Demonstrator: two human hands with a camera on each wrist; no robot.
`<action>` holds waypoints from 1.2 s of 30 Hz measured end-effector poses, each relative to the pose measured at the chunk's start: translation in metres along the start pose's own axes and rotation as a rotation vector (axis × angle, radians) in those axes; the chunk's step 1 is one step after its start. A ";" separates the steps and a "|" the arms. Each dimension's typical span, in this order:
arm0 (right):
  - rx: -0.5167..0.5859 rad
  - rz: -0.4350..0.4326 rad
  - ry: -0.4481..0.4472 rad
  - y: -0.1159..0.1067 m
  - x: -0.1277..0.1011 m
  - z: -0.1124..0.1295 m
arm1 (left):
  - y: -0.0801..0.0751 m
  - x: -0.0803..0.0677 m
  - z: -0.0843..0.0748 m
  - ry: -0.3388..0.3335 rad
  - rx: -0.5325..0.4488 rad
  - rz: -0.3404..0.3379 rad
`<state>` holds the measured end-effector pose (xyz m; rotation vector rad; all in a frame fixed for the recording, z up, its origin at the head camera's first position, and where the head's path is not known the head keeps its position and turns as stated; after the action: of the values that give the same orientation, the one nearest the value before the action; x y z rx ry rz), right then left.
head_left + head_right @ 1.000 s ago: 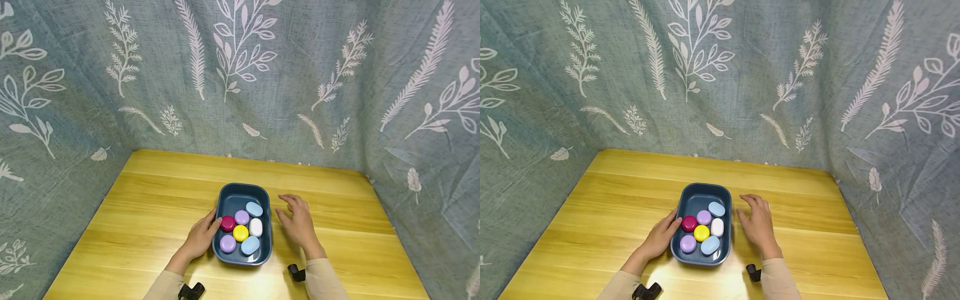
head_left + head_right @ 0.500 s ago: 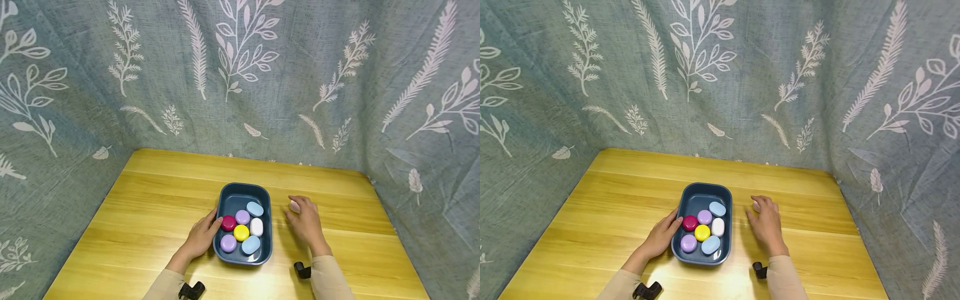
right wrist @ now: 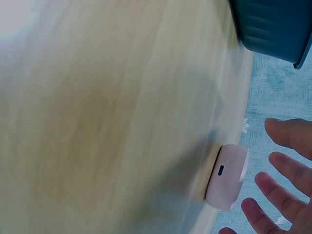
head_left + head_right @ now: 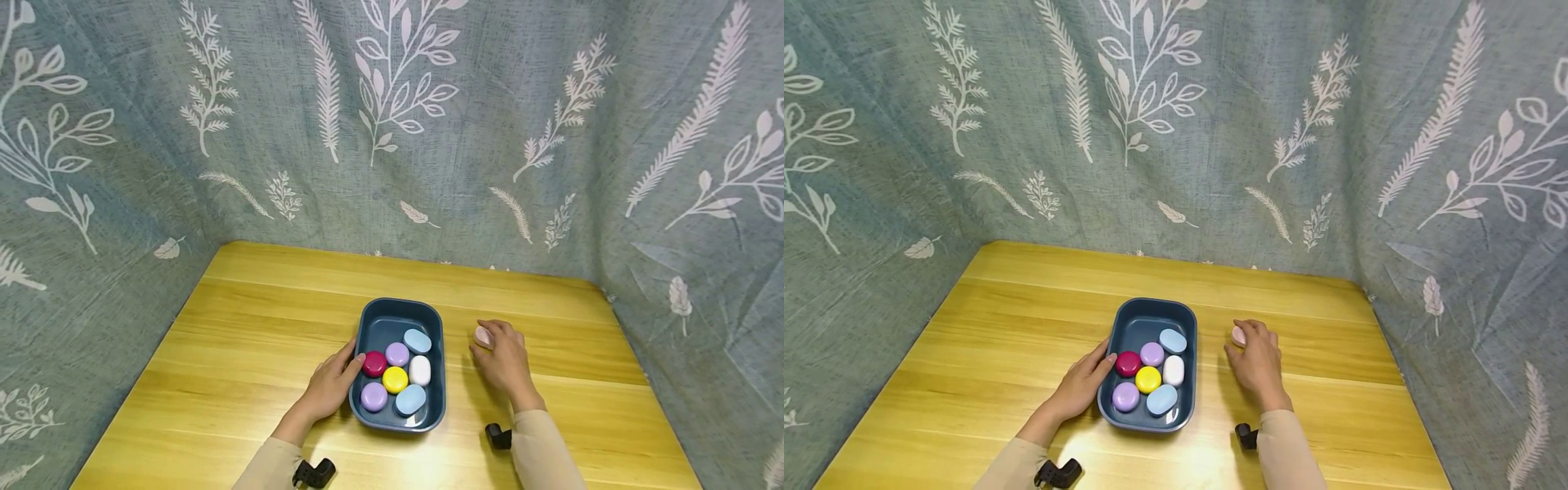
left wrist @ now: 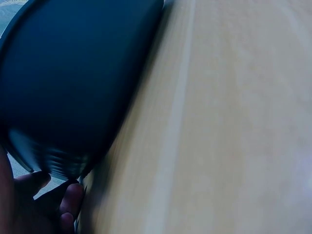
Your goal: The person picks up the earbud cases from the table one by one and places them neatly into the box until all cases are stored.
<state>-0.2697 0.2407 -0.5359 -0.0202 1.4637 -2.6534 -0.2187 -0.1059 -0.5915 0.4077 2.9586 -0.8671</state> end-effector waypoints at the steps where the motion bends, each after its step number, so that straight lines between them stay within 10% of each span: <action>1: -0.005 0.004 0.001 0.000 0.001 -0.001 | 0.000 0.000 0.000 -0.001 0.001 0.000; 36: -0.077 0.026 -0.016 0.001 0.020 -0.021 | -0.001 -0.001 -0.001 -0.002 -0.008 0.000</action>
<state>-0.2913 0.2562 -0.5487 -0.0291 1.5497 -2.5689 -0.2176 -0.1068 -0.5904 0.4059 2.9595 -0.8541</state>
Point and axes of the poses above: each hand's wrist, its own x-axis towards the middle knuckle, its own y-axis out of the palm, z = x × y, the point moved 3 cm from there along x, towards the middle knuckle, and after that the axes turned 7 degrees about z, right-handed, at the moved point
